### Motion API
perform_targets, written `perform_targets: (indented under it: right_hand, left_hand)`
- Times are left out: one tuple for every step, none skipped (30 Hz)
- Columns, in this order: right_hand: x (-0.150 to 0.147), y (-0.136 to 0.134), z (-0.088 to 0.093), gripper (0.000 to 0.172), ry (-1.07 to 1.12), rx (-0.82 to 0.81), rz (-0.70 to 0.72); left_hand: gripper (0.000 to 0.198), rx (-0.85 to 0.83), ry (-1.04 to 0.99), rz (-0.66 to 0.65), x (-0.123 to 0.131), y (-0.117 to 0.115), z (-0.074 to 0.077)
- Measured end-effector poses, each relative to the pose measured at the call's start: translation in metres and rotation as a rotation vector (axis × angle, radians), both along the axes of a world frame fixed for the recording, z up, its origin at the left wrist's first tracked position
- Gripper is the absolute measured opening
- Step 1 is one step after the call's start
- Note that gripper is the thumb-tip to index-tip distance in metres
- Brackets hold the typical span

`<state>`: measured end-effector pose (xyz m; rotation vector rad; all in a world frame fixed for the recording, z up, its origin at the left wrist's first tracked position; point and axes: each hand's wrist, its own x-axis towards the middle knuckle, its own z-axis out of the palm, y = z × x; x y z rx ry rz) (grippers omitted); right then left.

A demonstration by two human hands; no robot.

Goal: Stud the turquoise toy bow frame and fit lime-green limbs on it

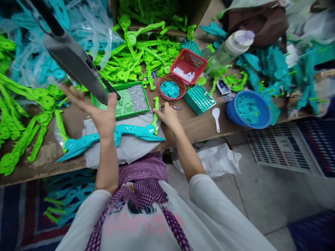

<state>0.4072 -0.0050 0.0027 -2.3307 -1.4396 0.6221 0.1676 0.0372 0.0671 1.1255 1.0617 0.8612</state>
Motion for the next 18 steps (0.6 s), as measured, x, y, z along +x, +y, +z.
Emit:
perform_targets:
  right_hand:
    - [0.000,0.000,-0.001,0.054,0.028,-0.001,0.005]
    - [0.001,0.000,-0.001,0.054,0.078,0.016,-0.002]
    - [0.001,0.001,-0.002,0.053,0.151,0.041,-0.021]
    - [0.002,0.002,-0.003,0.051,0.241,0.075,-0.053]
    - [0.003,0.002,-0.005,0.048,0.334,0.115,-0.091]
    - [0.003,0.003,-0.006,0.043,0.419,0.159,-0.134]
    - [0.003,0.004,-0.008,0.037,0.490,0.206,-0.176]
    - [0.002,0.004,-0.009,0.032,0.543,0.256,-0.208]
    - [0.000,0.004,-0.010,0.029,0.581,0.303,-0.227]
    - [-0.001,0.004,-0.010,0.027,0.607,0.344,-0.240]
    - [-0.004,0.004,-0.010,0.027,0.628,0.379,-0.250]
    - [-0.006,0.002,-0.010,0.028,0.648,0.409,-0.264]
    - [-0.008,0.001,-0.010,0.028,0.664,0.436,-0.290]
    - [-0.011,-0.002,-0.010,0.029,0.672,0.468,-0.330]
    - [-0.013,-0.005,-0.010,0.029,0.675,0.504,-0.377]
    - [-0.015,-0.008,-0.012,0.029,0.671,0.535,-0.421]
    - [-0.016,-0.012,-0.014,0.030,0.667,0.559,-0.453]
    - [-0.018,-0.014,-0.016,0.031,0.664,0.573,-0.471]
  left_hand:
    - [0.075,-0.065,-0.034,-0.006,0.001,-0.013,-0.004]
    - [0.075,-0.131,-0.066,-0.012,0.003,-0.030,-0.009]
    - [0.074,-0.200,-0.094,-0.019,0.003,-0.051,-0.015]
    - [0.073,-0.272,-0.121,-0.027,0.004,-0.072,-0.021]
    - [0.072,-0.342,-0.149,-0.032,0.004,-0.093,-0.026]
    - [0.069,-0.411,-0.177,-0.032,0.005,-0.112,-0.032]
    - [0.065,-0.475,-0.208,-0.026,0.006,-0.126,-0.037]
    - [0.061,-0.534,-0.247,-0.021,0.009,-0.136,-0.042]
    - [0.056,-0.583,-0.291,-0.016,0.015,-0.140,-0.046]
    - [0.050,-0.618,-0.331,0.001,0.022,-0.140,-0.049]
    - [0.045,-0.636,-0.362,0.036,0.030,-0.136,-0.052]
    - [0.041,-0.637,-0.379,0.096,0.040,-0.130,-0.054]
    - [0.039,-0.625,-0.384,0.174,0.050,-0.122,-0.055]
    - [0.037,-0.612,-0.388,0.248,0.059,-0.115,-0.056]
    - [0.036,-0.601,-0.389,0.313,0.067,-0.110,-0.056]
    - [0.035,-0.594,-0.395,0.360,0.073,-0.105,-0.056]
    - [0.034,-0.593,-0.403,0.388,0.077,-0.103,-0.056]
    - [0.033,-0.596,-0.409,0.407,0.079,-0.102,-0.056]
